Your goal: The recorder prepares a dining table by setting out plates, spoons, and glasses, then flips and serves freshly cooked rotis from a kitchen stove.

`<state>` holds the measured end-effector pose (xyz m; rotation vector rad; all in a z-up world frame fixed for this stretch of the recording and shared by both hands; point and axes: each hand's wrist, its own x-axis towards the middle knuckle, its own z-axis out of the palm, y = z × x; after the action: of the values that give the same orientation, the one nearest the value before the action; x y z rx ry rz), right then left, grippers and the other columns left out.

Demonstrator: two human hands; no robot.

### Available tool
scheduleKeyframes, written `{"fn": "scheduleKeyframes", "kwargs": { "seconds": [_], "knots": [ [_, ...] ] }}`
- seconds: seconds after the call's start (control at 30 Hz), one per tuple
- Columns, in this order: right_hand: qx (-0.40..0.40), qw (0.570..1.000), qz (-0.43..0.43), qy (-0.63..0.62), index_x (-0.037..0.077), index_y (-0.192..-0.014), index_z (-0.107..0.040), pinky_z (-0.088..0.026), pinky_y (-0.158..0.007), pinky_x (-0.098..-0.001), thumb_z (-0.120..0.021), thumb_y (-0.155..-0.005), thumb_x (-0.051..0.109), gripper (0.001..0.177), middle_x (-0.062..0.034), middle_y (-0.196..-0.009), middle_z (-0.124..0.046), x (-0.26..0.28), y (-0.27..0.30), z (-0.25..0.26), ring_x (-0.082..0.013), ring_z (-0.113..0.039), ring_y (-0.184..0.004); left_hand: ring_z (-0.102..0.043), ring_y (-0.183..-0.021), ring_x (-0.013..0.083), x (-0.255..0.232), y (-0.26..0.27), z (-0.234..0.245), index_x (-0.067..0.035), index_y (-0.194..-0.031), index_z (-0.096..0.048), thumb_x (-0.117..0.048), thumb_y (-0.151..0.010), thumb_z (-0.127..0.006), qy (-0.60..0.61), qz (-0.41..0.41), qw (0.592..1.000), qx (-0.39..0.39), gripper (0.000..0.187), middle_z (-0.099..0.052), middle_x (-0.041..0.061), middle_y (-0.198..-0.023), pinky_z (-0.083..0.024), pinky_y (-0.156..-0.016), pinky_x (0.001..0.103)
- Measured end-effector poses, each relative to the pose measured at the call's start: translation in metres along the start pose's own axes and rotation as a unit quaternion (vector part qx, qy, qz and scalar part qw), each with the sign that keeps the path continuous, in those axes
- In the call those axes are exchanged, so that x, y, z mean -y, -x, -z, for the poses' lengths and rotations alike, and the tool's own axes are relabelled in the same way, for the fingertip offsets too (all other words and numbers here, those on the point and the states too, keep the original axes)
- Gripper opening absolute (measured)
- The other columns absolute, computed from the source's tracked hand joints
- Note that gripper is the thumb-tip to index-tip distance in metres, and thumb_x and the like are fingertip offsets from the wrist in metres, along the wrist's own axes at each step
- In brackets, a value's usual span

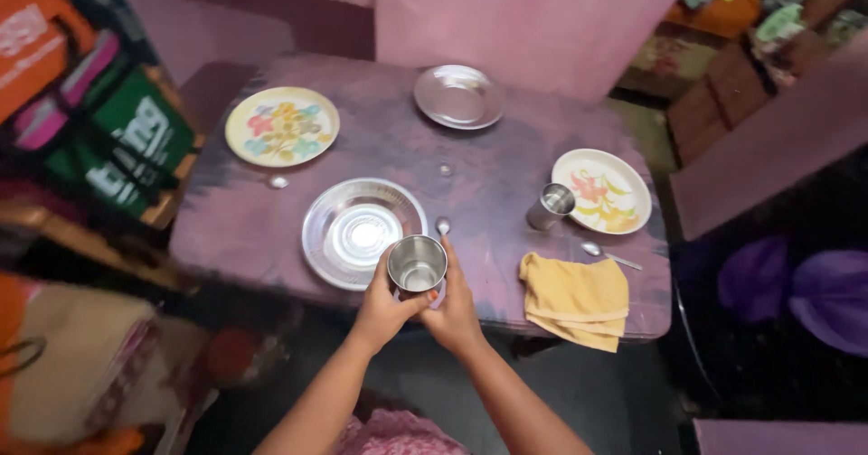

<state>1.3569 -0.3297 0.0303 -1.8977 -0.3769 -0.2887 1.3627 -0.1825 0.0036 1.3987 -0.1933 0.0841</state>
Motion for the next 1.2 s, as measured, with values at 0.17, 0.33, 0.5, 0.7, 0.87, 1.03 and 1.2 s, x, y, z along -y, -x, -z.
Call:
{"fn": "scheduleKeyframes", "kwargs": {
  "seconds": [0.17, 0.33, 0.5, 0.7, 0.87, 1.03, 1.2],
  "knots": [
    [-0.049, 0.997, 0.018, 0.062, 0.006, -0.161, -0.024, -0.049, -0.106, -0.0433, -0.088, -0.073, 0.025, 0.110, -0.0217, -0.140, -0.062, -0.020, -0.045, 0.018, -0.0366, -0.063, -0.129, -0.060, -0.126, 0.0211, 0.011, -0.061, -0.014, -0.005, -0.152, -0.034, -0.004, -0.076, -0.083, 0.045, 0.011, 0.998, 0.046, 0.090, -0.058, 0.011, -0.136, -0.054, -0.101, 0.035],
    [-0.102, 0.987, 0.007, 0.123, 0.006, -0.158, -0.032, -0.049, -0.105, -0.0451, -0.091, -0.069, 0.030, 0.109, -0.0227, -0.140, -0.060, -0.029, -0.094, 0.024, -0.0394, -0.060, -0.128, -0.061, -0.124, 0.0216, 0.001, -0.120, -0.018, -0.007, -0.153, -0.036, -0.005, -0.076, -0.081, 0.062, 0.024, 0.993, 0.098, 0.089, -0.059, 0.012, -0.135, -0.054, -0.098, 0.034],
    [-0.152, 0.977, -0.044, 0.146, 0.007, -0.149, -0.043, -0.050, -0.101, -0.0443, -0.096, -0.063, 0.033, 0.104, -0.0202, -0.134, -0.063, -0.052, -0.123, 0.017, -0.0367, -0.062, -0.123, -0.061, -0.129, 0.0235, 0.009, -0.163, -0.011, -0.008, -0.151, -0.037, -0.013, -0.077, -0.083, -0.021, 0.016, 0.991, 0.134, 0.087, -0.061, 0.013, -0.136, -0.051, -0.104, 0.038],
    [-0.198, 0.974, -0.069, 0.085, 0.004, -0.151, -0.039, -0.051, -0.102, -0.0417, -0.090, -0.069, 0.031, 0.100, -0.0194, -0.134, -0.066, -0.114, -0.153, 0.022, -0.0327, -0.067, -0.124, -0.048, -0.143, 0.0316, 0.050, -0.186, -0.004, -0.008, -0.153, -0.041, -0.024, -0.081, -0.083, -0.141, 0.002, 0.979, 0.149, 0.085, -0.054, 0.019, -0.150, -0.038, -0.117, 0.042],
    [-0.201, 0.968, -0.126, 0.082, 0.004, -0.149, -0.038, -0.053, -0.099, -0.0405, -0.090, -0.070, 0.034, 0.099, -0.0192, -0.130, -0.068, -0.182, -0.202, 0.036, -0.0326, -0.069, -0.120, -0.048, -0.143, 0.0301, 0.056, -0.194, -0.005, -0.010, -0.149, -0.048, -0.030, -0.081, -0.082, -0.210, 0.055, 0.967, 0.133, 0.079, -0.054, 0.017, -0.150, -0.038, -0.115, 0.041],
    [-0.187, 0.965, -0.152, 0.105, 0.004, -0.147, -0.038, -0.051, -0.099, -0.0421, -0.092, -0.068, 0.032, 0.100, -0.0213, -0.132, -0.065, -0.259, -0.256, 0.048, -0.0357, -0.065, -0.120, -0.053, -0.139, 0.0271, 0.050, -0.201, -0.015, -0.014, -0.143, -0.056, -0.031, -0.078, -0.083, -0.254, 0.084, 0.960, 0.082, 0.072, -0.060, 0.013, -0.146, -0.043, -0.112, 0.040],
    [-0.169, 0.970, -0.147, 0.095, 0.004, -0.146, -0.038, -0.049, -0.101, -0.0425, -0.092, -0.065, 0.027, 0.100, -0.0220, -0.131, -0.064, -0.299, -0.295, 0.055, -0.0364, -0.064, -0.121, -0.055, -0.136, 0.0271, 0.037, -0.205, -0.030, -0.015, -0.139, -0.060, -0.027, -0.075, -0.083, -0.272, 0.103, 0.955, 0.053, 0.069, -0.062, 0.012, -0.143, -0.044, -0.109, 0.039]
  ]
}}
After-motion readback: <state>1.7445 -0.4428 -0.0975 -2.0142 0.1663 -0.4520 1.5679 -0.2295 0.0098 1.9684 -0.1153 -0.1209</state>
